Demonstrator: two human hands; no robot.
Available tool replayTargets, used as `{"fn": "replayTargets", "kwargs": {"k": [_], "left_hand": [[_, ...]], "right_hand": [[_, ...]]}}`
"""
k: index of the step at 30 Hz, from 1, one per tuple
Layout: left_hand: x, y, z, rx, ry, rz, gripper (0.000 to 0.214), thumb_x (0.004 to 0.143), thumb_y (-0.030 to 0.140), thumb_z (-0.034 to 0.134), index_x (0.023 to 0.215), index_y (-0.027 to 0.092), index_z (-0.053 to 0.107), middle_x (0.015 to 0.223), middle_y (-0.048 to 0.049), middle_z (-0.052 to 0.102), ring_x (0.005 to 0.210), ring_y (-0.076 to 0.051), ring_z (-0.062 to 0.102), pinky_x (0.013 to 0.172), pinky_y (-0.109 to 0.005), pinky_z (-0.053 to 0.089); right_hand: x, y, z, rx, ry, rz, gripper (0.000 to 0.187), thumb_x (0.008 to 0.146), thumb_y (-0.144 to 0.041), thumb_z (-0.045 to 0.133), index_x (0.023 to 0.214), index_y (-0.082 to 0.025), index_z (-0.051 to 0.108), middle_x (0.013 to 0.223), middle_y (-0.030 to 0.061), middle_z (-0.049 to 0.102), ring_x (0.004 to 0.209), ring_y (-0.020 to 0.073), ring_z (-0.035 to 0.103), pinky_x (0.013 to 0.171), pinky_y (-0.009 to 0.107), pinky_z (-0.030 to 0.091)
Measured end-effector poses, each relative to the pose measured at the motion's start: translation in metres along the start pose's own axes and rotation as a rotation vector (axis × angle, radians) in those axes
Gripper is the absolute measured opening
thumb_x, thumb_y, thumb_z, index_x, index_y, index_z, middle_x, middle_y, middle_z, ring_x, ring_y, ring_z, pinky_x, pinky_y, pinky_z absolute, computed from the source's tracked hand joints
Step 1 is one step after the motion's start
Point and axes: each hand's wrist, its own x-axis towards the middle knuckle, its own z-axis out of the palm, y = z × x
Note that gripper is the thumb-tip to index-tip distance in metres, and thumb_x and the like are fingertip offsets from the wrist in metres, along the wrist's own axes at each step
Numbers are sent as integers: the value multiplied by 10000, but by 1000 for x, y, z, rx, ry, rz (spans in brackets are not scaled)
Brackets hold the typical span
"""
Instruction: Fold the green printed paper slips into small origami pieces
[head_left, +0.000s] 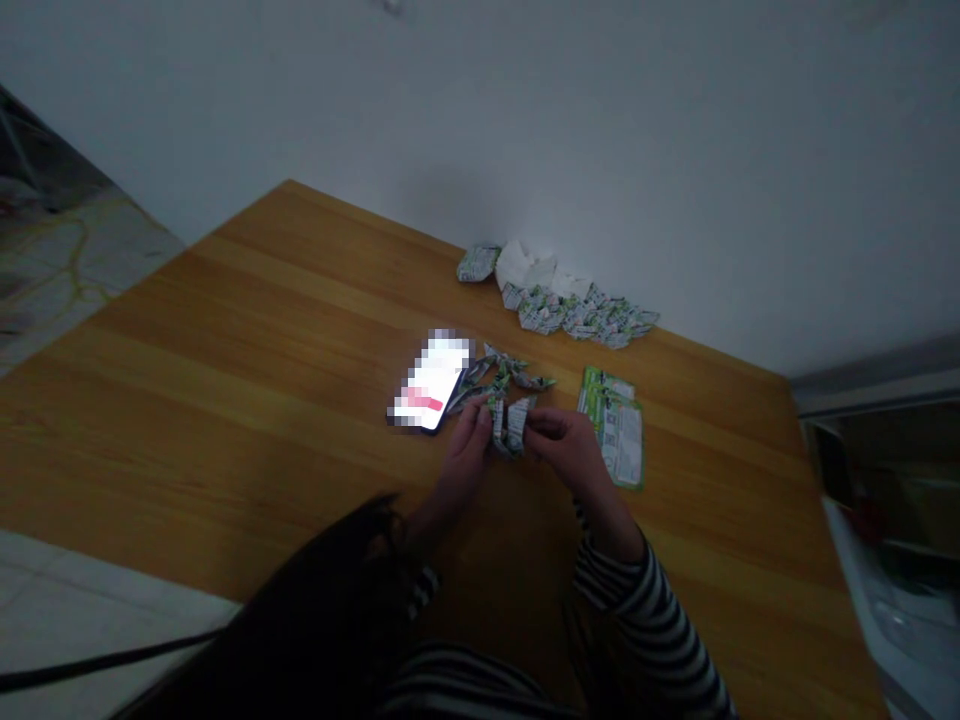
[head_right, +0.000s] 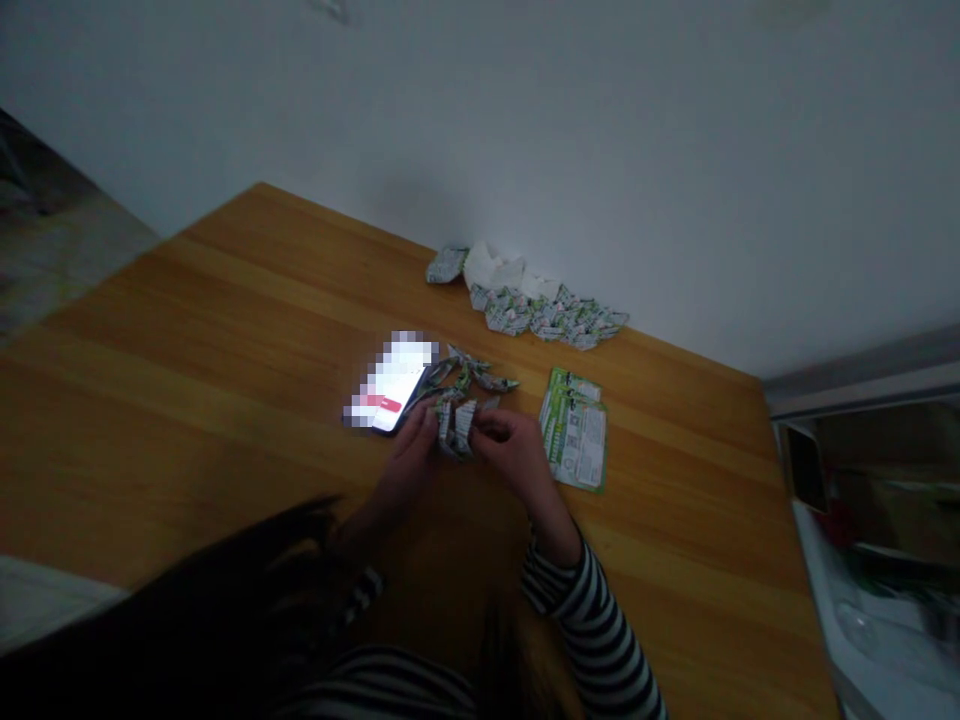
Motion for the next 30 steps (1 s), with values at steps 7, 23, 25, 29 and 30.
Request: {"fn": "replayTargets", "kwargs": {"k": [7,23,25,29,30], "left_hand": [[-4,9,3,86,4,68,340,955,461,505,1165,207,590,1084,-63,644,996,-193,589,915,-327,465],[-8,24,8,157,46,88,289,968,449,478,1076,207,594,999,-44,635,925,-186,578,835,-302,478],[-8,21,8,178,36,96,294,974,448,466,1095,207,584,1014,-47,631,959,-192,575,859,-310,473],[-10,15,7,229,24,145,287,977,443,462,1120,216,563,1074,-54,613,1028,-206,563,909,-321,451],[-11,14,7,236,13,154,283,977,445,462,1116,218,559,1066,-53,610,1014,-206,567,902,-321,452]], "right_hand": [[1,-3,3,-2,-42,7,174,701,-249,677,829,-166,761,718,33,743,560,140,648,474,206,472],[-7,-5,8,-33,21,6,194,734,-296,697,864,-168,762,766,48,759,628,178,692,525,242,523],[-9,-6,10,-71,29,-16,181,754,-268,671,875,-169,763,779,48,760,651,184,699,549,249,530],[-14,-9,12,-259,57,-74,150,782,-199,630,845,-172,763,774,39,755,694,196,702,619,269,530],[-14,-10,13,-304,58,-80,146,786,-188,624,833,-172,761,761,35,751,688,194,697,618,265,519]]}}
